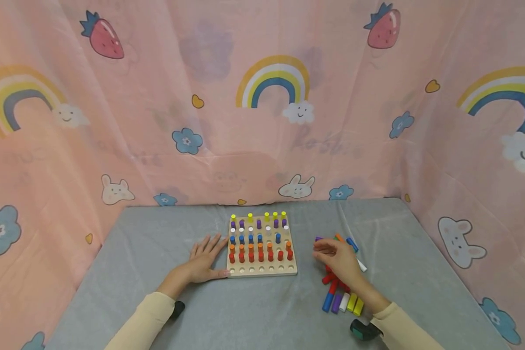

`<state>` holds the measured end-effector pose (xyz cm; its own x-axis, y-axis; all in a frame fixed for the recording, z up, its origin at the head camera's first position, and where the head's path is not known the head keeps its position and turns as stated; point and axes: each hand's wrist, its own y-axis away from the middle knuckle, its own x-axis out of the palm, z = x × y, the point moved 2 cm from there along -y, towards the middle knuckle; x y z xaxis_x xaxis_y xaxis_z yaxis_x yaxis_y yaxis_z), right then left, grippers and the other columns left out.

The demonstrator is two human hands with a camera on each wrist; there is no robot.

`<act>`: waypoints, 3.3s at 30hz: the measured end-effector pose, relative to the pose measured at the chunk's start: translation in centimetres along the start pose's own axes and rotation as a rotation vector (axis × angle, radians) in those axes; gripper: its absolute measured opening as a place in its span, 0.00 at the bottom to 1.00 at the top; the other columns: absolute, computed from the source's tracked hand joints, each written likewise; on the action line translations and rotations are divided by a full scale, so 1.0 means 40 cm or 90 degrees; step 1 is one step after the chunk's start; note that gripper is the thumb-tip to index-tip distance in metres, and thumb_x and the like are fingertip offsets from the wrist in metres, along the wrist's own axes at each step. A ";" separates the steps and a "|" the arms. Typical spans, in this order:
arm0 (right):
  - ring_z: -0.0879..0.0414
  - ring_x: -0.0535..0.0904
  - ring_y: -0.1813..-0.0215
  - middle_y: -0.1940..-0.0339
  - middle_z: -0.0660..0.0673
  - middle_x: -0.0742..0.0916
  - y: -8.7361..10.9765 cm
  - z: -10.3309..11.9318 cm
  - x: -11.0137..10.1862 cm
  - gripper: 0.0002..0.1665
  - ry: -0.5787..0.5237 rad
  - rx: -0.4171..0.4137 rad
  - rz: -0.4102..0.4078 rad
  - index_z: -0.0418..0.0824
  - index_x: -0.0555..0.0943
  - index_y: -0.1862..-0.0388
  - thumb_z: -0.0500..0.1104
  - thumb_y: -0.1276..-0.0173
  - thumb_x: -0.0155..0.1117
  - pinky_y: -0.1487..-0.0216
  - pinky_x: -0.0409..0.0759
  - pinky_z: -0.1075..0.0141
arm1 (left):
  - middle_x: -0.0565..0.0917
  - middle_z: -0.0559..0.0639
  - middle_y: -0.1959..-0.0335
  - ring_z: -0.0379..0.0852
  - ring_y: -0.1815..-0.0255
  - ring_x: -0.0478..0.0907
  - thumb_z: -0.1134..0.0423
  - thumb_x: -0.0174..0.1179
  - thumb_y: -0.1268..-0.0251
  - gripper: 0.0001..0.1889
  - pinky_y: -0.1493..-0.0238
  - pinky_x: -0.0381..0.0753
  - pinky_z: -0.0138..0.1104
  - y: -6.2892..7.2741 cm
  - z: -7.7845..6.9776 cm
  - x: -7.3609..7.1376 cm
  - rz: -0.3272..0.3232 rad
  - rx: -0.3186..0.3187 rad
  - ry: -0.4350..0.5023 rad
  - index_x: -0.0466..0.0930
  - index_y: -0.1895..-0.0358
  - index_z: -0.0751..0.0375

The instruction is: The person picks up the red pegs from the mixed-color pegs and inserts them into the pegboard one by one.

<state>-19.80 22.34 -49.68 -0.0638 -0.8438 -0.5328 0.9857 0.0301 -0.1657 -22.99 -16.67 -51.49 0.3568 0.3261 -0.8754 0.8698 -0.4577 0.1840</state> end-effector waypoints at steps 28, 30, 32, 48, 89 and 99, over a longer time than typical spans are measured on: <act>0.71 0.83 0.65 0.59 0.41 0.91 0.046 -0.098 -0.106 0.17 0.083 0.047 -0.062 0.36 0.85 0.51 0.44 0.36 0.72 0.62 0.81 0.75 | 0.43 0.57 0.17 0.67 0.17 0.36 0.36 0.63 0.39 0.51 0.25 0.36 0.68 -0.003 -0.004 0.001 -0.003 -0.005 -0.012 0.45 0.19 0.47; 0.70 0.83 0.65 0.59 0.41 0.91 0.049 -0.101 -0.109 0.17 0.087 0.053 -0.061 0.36 0.85 0.51 0.43 0.36 0.72 0.63 0.81 0.75 | 0.44 0.57 0.17 0.67 0.17 0.36 0.36 0.63 0.39 0.51 0.25 0.36 0.68 -0.003 -0.004 0.001 -0.004 -0.006 -0.011 0.45 0.19 0.47; 0.70 0.83 0.66 0.60 0.40 0.91 0.051 -0.102 -0.111 0.17 0.089 0.057 -0.058 0.35 0.85 0.51 0.42 0.36 0.72 0.63 0.82 0.75 | 0.43 0.58 0.17 0.67 0.17 0.36 0.36 0.63 0.39 0.51 0.25 0.36 0.68 -0.002 -0.004 0.000 -0.004 -0.007 -0.010 0.45 0.19 0.47; 0.64 0.84 0.69 0.65 0.41 0.91 0.059 -0.110 -0.102 0.16 0.145 0.046 -0.054 0.34 0.85 0.54 0.39 0.40 0.73 0.66 0.81 0.75 | 0.43 0.58 0.17 0.67 0.18 0.35 0.36 0.63 0.39 0.51 0.25 0.35 0.68 0.000 -0.004 -0.001 -0.002 -0.003 0.004 0.45 0.19 0.48; 0.60 0.82 0.71 0.69 0.43 0.89 0.032 -0.081 -0.083 0.17 0.143 0.081 0.012 0.33 0.85 0.57 0.40 0.42 0.76 0.71 0.78 0.72 | 0.44 0.60 0.18 0.68 0.18 0.35 0.31 0.60 0.41 0.53 0.26 0.33 0.69 -0.003 0.005 0.011 -0.015 0.019 0.022 0.45 0.19 0.49; 0.61 0.83 0.70 0.65 0.41 0.90 0.037 -0.085 -0.081 0.16 0.105 0.095 0.004 0.33 0.84 0.55 0.38 0.41 0.74 0.70 0.80 0.72 | 0.43 0.59 0.17 0.68 0.18 0.35 0.32 0.61 0.41 0.53 0.25 0.33 0.68 -0.005 0.004 0.008 -0.005 0.003 0.010 0.45 0.19 0.49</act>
<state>-18.68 26.96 -51.02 -0.0695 -0.7446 -0.6639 0.9976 -0.0546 -0.0431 -23.10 -16.62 -51.88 0.3560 0.3430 -0.8693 0.8709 -0.4590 0.1755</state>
